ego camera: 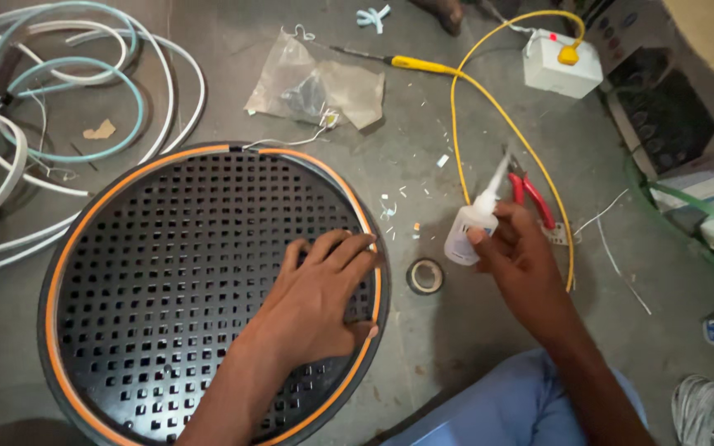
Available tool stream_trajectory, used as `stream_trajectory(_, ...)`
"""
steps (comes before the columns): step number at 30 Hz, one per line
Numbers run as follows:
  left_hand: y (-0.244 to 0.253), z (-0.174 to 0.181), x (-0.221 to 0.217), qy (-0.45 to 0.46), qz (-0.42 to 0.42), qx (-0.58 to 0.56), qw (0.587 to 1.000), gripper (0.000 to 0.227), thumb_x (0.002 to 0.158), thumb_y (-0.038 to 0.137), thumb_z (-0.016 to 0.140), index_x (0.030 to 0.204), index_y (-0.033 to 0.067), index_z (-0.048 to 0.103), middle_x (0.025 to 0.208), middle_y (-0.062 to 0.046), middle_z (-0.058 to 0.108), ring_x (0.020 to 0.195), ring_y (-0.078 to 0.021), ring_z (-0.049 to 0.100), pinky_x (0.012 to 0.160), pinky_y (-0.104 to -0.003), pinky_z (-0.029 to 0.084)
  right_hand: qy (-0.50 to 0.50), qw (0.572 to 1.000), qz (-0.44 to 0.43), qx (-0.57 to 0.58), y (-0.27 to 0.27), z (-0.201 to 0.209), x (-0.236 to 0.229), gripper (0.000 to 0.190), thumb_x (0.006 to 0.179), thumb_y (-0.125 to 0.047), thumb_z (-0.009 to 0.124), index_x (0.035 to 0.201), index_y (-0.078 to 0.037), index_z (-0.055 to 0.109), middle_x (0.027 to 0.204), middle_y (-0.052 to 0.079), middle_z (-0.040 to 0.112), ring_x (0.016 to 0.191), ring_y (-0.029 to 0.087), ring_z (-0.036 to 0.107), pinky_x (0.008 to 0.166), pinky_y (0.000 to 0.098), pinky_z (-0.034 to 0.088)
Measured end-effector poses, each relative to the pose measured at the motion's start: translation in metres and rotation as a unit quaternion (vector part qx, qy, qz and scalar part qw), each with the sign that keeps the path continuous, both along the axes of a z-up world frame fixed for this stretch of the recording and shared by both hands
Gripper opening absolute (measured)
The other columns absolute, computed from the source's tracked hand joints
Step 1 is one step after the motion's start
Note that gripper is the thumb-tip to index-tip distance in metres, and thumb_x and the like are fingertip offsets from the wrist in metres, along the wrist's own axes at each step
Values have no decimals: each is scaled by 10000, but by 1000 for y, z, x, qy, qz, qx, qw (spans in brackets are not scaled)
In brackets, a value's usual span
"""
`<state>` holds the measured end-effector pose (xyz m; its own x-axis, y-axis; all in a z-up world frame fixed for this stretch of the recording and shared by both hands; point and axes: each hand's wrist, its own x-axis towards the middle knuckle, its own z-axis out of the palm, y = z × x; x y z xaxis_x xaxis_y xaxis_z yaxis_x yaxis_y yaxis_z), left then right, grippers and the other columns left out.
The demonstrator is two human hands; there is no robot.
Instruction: The person sits on the floor and applies glue from a tube to the edge of a black perforated circular tray. They then press a white cable along the glued edge, securing it in place. The person repeats this process, applying glue and attaching the cable around the perimeter of the tray.
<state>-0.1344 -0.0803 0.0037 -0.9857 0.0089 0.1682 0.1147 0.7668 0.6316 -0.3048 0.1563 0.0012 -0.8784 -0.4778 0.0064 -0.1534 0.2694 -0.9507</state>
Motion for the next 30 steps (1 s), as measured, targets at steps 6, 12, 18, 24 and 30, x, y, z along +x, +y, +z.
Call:
stream_trajectory(6,0,1,-5,-37,-3,-16,999,825,622,318,885,1349,102,559,1530,-117,467,1447,-355,335,1068,-601,243,113,993,-30,22,0,5,-28,382,966,-127,681,1273,-9,485,1149,113,685,1068,179,700,880,324,577)
stream_trajectory(12,2,2,-7,-73,-6,-39,997,898,619,330,885,1406,100,519,1552,-114,421,1460,-350,286,1071,-577,236,138,972,-102,161,-16,-19,-54,435,876,-142,770,1198,-12,507,1085,131,690,996,200,707,836,341,564)
stream_trajectory(18,2,-2,-7,-44,0,-17,999,851,610,319,881,1363,98,551,1531,-110,462,1400,-323,344,1062,-578,274,146,981,-58,114,-24,-49,-56,413,858,-165,776,1107,-11,484,1079,104,669,1017,168,704,832,330,578)
stream_trajectory(24,2,0,-7,-34,2,-17,999,835,603,300,885,1345,94,562,1523,-130,463,1391,-339,344,1045,-584,279,171,966,-43,189,-30,-50,-51,395,916,-173,762,1120,-19,461,1032,134,632,934,217,671,808,359,561)
stream_trajectory(30,3,1,-9,-57,0,-17,998,876,583,292,897,1359,93,544,1539,-134,436,1449,-352,314,1051,-595,250,144,974,-50,169,-33,-48,-47,475,874,-160,752,1213,-23,449,1094,114,660,989,195,691,849,347,557)
